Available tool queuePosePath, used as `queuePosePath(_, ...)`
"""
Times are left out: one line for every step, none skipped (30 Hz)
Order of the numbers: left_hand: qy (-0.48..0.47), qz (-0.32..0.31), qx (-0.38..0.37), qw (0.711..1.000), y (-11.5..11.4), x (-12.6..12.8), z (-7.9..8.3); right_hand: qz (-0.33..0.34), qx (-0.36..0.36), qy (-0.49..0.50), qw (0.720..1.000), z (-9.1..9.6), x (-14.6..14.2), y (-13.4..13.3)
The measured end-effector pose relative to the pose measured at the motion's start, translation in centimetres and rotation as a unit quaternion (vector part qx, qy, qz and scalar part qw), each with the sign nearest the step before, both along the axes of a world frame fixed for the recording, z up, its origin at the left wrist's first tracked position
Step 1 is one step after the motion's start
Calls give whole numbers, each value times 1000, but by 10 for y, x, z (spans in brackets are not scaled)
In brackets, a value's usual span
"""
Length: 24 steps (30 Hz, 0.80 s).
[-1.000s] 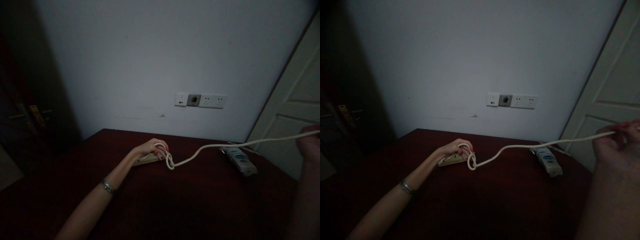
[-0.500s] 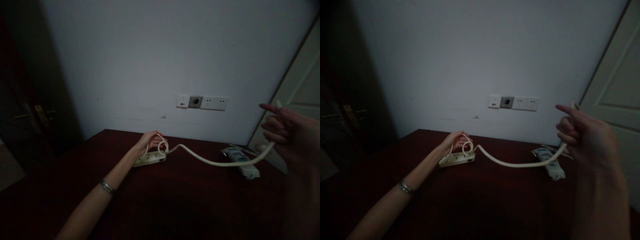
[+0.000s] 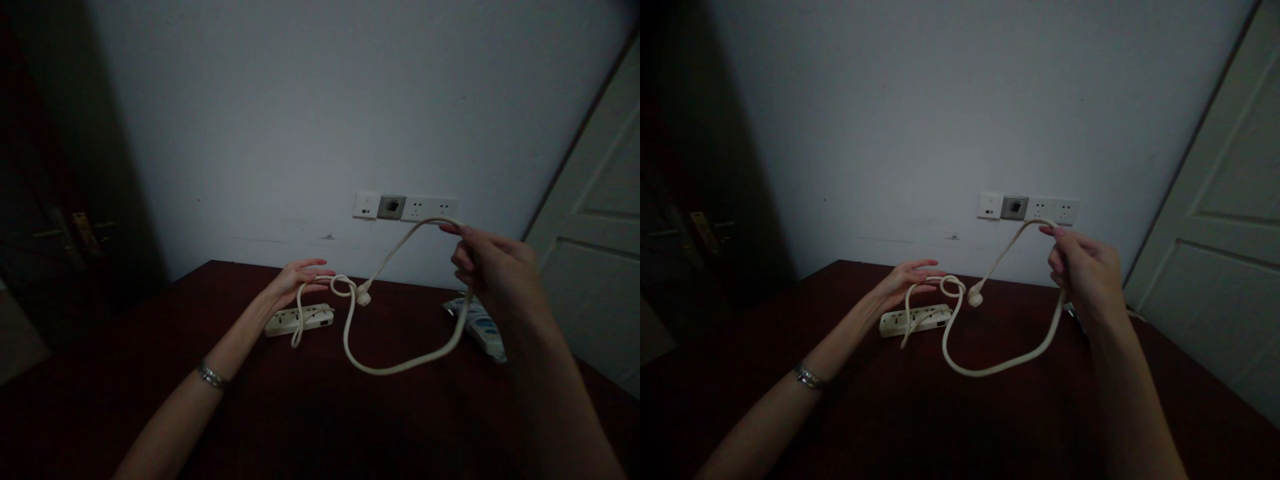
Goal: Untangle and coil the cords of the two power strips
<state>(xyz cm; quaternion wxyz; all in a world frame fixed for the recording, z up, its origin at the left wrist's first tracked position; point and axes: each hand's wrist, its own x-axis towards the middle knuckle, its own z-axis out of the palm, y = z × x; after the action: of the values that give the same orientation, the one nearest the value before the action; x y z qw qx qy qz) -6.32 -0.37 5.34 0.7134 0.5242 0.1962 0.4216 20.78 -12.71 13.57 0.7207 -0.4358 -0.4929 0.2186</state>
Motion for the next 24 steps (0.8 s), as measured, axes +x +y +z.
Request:
queuePosePath(-13,-2,-2,1000,-1,0,1,-4,-9,-19,1000,-1,-4,0)
queuePosePath(-27,-3,-2,1000,-2,1,2,-5,-15,-36,999,-2,-8,1)
queuePosePath(-42,-5,-2,999,-3,1,3,-2,-16,-49,999,-4,-12,2)
queuePosePath(-56,-6,1,998,-4,2,4,2,-14,-55,998,-5,-16,3)
queuePosePath(-69,-7,4,998,-5,2,5,4,-11,-57,998,-7,-20,4)
queuePosePath(-80,-8,7,997,-7,3,5,2,-8,-58,998,-8,-23,6)
queuePosePath(-88,-9,9,996,-9,3,6,-3,-3,-61,998,-9,-26,7)
queuePosePath(-94,-10,10,995,-11,4,7,-9,2,-68,998,-11,-28,8)
queuePosePath(-98,-11,11,995,-13,5,8,-13,6,-81,997,-12,-30,9)
queuePosePath(-103,-12,12,995,-15,6,8,-14,9,-99,995,-13,-31,10)
queuePosePath(-107,-11,12,994,-16,8,8,-15,12,-122,992,-13,-32,10)
queuePosePath(-112,-9,14,994,-18,9,8,-14,13,-146,989,-14,-32,11)
queuePosePath(-117,-6,15,993,-19,11,8,-14,10,-170,985,-14,-33,10)
queuePosePath(-123,-2,17,992,-20,12,8,-14,5,-192,981,-14,-34,10)
queuePosePath(-129,4,19,991,-21,14,7,-12,0,-213,977,-14,-36,9)
queuePosePath(-134,10,22,991,-21,15,6,-10,-5,-233,972,-15,-38,9)
queuePosePath(-137,15,25,990,-22,16,5,-5,-8,-250,968,-15,-40,8)
queuePosePath(-137,20,29,990,-21,17,4,0,-8,-263,965,-15,-42,8)
queuePosePath(-133,23,34,990,-21,18,3,4,-4,-269,963,-15,-45,8)
queuePosePath(-123,26,42,991,-20,18,2,5,4,-269,963,-16,-46,8)
queuePosePath(-106,28,53,993,-19,18,1,1,13,-261,965,-16,-47,9)
queuePosePath(-80,32,68,994,-19,18,1,-6,23,-250,968,-17,-48,10)
queuePosePath(-48,38,85,994,-18,17,1,-18,32,-237,971,-18,-47,11)
queuePosePath(-13,47,104,993,-18,15,2,-33,39,-224,973,-18,-46,12)
